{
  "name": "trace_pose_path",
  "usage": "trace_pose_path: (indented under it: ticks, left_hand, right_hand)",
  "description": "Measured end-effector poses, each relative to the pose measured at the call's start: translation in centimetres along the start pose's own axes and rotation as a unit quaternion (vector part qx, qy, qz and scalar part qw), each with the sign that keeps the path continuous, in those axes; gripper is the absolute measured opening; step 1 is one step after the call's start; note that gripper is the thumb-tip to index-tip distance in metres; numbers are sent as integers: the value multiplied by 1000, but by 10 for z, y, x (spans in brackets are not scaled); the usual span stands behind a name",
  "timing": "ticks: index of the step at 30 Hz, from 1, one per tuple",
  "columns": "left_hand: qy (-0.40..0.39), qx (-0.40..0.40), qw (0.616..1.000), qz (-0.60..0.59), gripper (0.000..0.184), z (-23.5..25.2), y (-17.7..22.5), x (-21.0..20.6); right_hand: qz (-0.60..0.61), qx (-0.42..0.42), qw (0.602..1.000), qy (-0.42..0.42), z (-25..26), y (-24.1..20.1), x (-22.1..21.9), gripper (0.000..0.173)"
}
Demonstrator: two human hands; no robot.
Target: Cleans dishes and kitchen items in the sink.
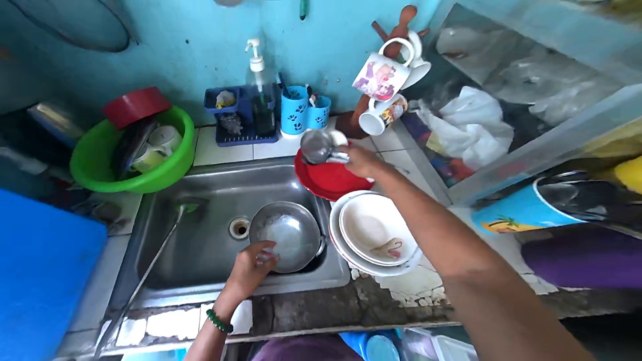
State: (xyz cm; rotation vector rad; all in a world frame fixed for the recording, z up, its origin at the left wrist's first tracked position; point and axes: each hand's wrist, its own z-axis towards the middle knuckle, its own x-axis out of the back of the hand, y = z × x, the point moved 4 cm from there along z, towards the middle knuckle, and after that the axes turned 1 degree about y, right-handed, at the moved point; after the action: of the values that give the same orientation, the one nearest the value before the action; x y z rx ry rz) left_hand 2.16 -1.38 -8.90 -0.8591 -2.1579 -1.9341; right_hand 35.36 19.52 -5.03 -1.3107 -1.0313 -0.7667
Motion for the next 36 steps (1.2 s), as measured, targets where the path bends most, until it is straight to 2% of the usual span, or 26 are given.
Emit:
trace_pose_path:
  ticks: [4, 7, 9, 11, 12, 14, 16, 19, 22, 25, 28, 30, 32, 34, 35, 36]
  left_hand:
    - [30, 5, 999, -15, 37, 12, 17, 19]
    - [69, 25, 981, -177, 42, 35, 36, 21]
    - [53, 48, 944, -321, 51, 49, 47, 16]
    - [27, 72, 907, -413, 56, 58, 51, 12]
    - [32, 90, 890, -446, 52, 60, 51, 9]
    - [66, 134, 861, -487, 34, 62, 43, 1]
    - [80, 166, 851, -492, 23, 62, 30, -3]
    - [57, 208, 872, -439, 16, 60, 15, -7]
    - [-45, 233, 915, -326, 15, 62, 2, -11]
    - [-139, 248, 935, -212, 17, 71, -8, -11]
    - [-186, 264, 934, -155, 20, 79, -14, -12]
    - [-212, 270, 929, -139, 25, 83, -17, -15]
    - [-223, 283, 925, -117, 32, 85, -20, -17]
    - [-213, 270, 937, -54, 37, 86, -21, -18]
    - [-203, 250, 947, 0, 50, 87, -19, -17]
    - [-201, 219, 952, 74, 72, 88, -15, -16]
  right_hand:
    - [-42, 30, 998, 46, -14, -76, 49, 56]
    - [-14, 37, 999, 24, -40, -149, 58, 53]
    - [33, 32, 998, -39, -62, -185, 35, 50]
    - [134, 21, 987, -88, -84, -199, -6, 50]
    - [186, 6, 978, -90, -96, -202, -28, 50]
    - [261, -30, 962, -77, -120, -206, -63, 44]
    - [314, -54, 945, -81, -136, -207, -84, 46]
    - [292, -79, 950, -83, -152, -204, -99, 47]
    - [303, -136, 936, -113, -162, -194, -115, 43]
    - [412, -194, 883, -114, -171, -187, -135, 45]
    - [532, -239, 811, -47, -175, -185, -152, 49]
    - [555, -257, 791, -9, -177, -185, -152, 52]
    - [555, -258, 791, 26, -178, -181, -147, 51]
    - [532, -244, 809, 50, -179, -174, -139, 44]
    - [510, -233, 825, 64, -180, -170, -135, 38]
    - [475, -219, 849, 81, -181, -166, -129, 31]
